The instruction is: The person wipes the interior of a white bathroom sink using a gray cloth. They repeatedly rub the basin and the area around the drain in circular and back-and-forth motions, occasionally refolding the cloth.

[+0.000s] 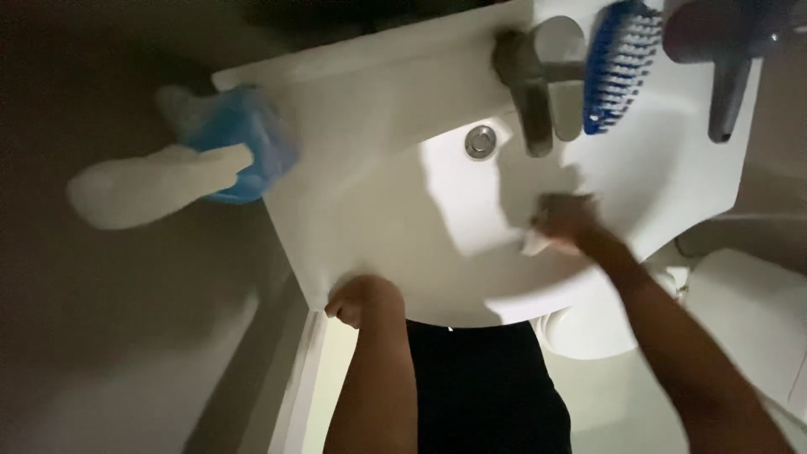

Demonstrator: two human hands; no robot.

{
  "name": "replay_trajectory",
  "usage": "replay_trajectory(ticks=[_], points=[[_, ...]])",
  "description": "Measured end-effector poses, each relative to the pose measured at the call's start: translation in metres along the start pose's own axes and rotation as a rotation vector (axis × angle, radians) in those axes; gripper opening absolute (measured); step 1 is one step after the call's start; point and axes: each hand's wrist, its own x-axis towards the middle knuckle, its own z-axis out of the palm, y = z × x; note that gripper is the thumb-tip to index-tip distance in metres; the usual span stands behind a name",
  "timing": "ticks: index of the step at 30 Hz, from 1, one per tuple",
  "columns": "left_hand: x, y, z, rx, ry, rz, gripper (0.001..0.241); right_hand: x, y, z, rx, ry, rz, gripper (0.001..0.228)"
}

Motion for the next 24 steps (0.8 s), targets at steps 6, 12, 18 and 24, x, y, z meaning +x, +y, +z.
replay_trajectory(ticks=[6,12,18,24], points=[[-0.013,0.012,-0.023,1.996,0.066,0.733,0.068,-0.097,-0.042,-0.120,-0.409,0.538,0.212,0.049],[-0.025,0.025,-0.020,2.583,-0.034,0.729,0.032,-0.111,-0.017,0.088,-0.744,0.493,0.407,0.039],[-0.036,0.028,-0.042,1.314,-0.110,0.565,0.069,-0.142,-0.080,-0.016,0.748,0.315,0.136,0.035],[-0.063,0.033,-0.057,0.786,-0.166,0.356,0.055,-0.138,0.009,-0.085,0.517,0.565,0.531,0.028]])
